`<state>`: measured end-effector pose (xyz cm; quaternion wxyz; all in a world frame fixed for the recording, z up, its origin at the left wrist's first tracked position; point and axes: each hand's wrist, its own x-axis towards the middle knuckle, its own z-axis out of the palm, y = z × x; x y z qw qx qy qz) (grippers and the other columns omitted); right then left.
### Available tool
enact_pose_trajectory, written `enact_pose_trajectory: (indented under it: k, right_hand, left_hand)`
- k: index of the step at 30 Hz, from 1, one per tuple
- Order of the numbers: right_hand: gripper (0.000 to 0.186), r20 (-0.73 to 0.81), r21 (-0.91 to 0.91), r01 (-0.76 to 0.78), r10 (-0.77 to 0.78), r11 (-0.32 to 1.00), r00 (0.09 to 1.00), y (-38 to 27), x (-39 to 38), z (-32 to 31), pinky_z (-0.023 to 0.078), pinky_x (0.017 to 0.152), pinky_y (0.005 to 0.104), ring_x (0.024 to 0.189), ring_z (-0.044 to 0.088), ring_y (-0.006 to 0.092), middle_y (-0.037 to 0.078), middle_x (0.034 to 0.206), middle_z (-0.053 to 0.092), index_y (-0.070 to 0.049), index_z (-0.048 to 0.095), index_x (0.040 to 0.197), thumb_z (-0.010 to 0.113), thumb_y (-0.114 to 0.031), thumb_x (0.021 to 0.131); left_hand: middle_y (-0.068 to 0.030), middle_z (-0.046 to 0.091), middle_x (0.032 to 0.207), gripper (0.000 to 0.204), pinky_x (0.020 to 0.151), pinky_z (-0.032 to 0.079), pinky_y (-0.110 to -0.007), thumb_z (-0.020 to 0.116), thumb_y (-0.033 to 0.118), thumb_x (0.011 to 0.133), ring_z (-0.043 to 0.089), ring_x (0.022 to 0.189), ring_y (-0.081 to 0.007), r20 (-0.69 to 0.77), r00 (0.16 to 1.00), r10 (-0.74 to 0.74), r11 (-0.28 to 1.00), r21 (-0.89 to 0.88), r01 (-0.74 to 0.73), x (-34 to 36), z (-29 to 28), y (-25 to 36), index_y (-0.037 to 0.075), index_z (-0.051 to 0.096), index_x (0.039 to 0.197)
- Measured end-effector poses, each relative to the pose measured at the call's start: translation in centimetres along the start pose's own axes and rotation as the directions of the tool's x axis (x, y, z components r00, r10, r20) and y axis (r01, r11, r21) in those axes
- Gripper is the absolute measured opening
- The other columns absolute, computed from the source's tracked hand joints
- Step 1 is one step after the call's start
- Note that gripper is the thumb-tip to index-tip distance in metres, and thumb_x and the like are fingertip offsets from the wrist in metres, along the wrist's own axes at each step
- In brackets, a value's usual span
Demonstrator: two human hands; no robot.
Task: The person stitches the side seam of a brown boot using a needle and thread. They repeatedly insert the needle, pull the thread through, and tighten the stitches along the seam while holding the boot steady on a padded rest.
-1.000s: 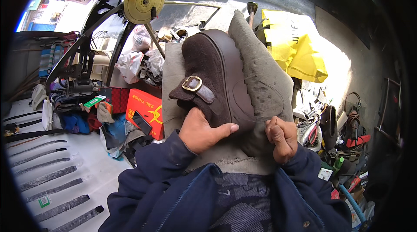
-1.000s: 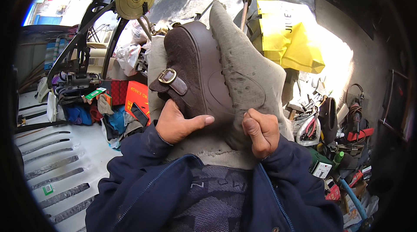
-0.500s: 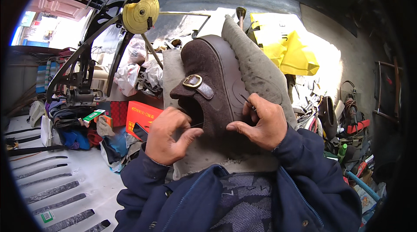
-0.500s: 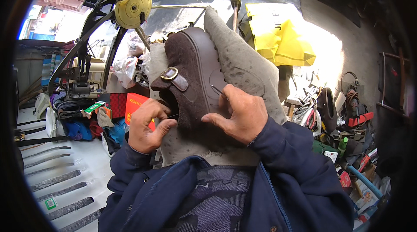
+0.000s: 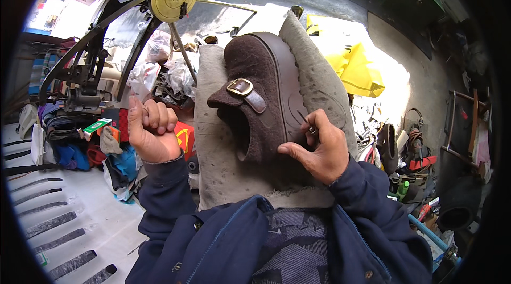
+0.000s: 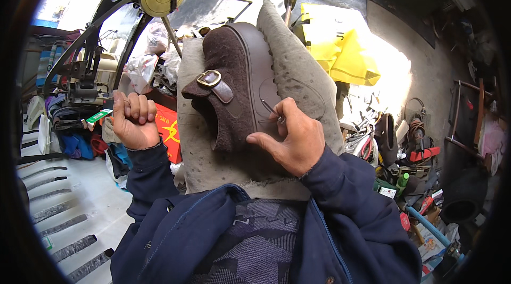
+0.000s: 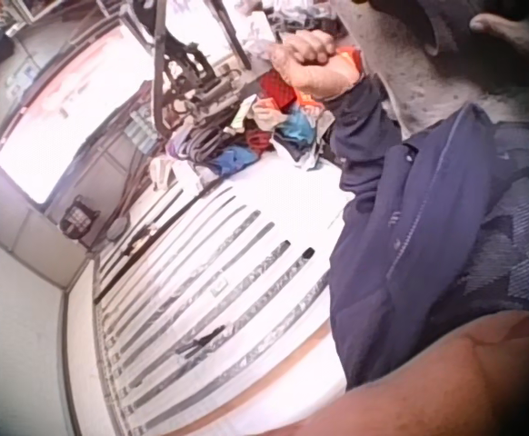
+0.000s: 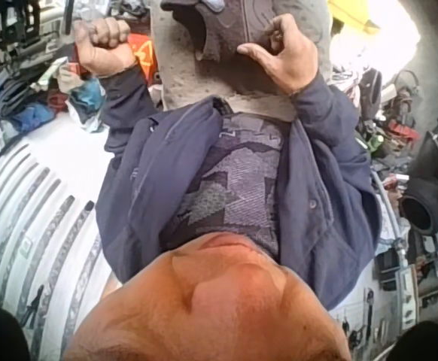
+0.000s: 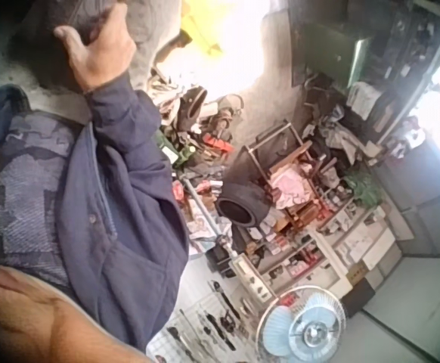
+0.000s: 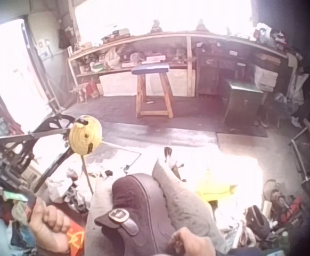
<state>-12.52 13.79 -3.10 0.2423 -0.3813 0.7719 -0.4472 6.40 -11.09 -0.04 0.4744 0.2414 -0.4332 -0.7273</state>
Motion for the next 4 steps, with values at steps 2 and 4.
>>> enact_pose_trajectory:
  k: [2,4]
  right_hand:
    - [0.056,0.005,0.023,0.015,-0.015,1.0,1.0,0.2,0.1,0.0,0.039,0.053,0.0262,0.058,0.041,0.0087,0.0,0.067,0.045,-0.005,0.054,0.099,0.1,-0.025,0.073]
    - [0.056,0.017,0.061,0.008,-0.009,0.998,1.0,0.3,0.1,-0.1,0.039,0.054,0.0262,0.058,0.042,0.0087,0.0,0.067,0.046,-0.005,0.054,0.1,0.099,-0.024,0.074]
  left_hand:
    - [-0.0009,0.032,0.061,0.045,0.052,0.03,-0.028,0.056,0.031,0.111,0.028,0.052,-0.0122,0.102,0.991,0.092,0.985,0.133,-0.106,-0.6,0.5,-0.3,0.013,0.039,0.074]
    - [-0.0029,0.034,0.061,0.045,0.052,0.029,-0.028,0.058,0.032,0.11,0.03,0.052,-0.0133,0.211,0.968,0.134,0.955,0.233,-0.182,-1.6,1.3,-0.9,0.012,0.04,0.074]
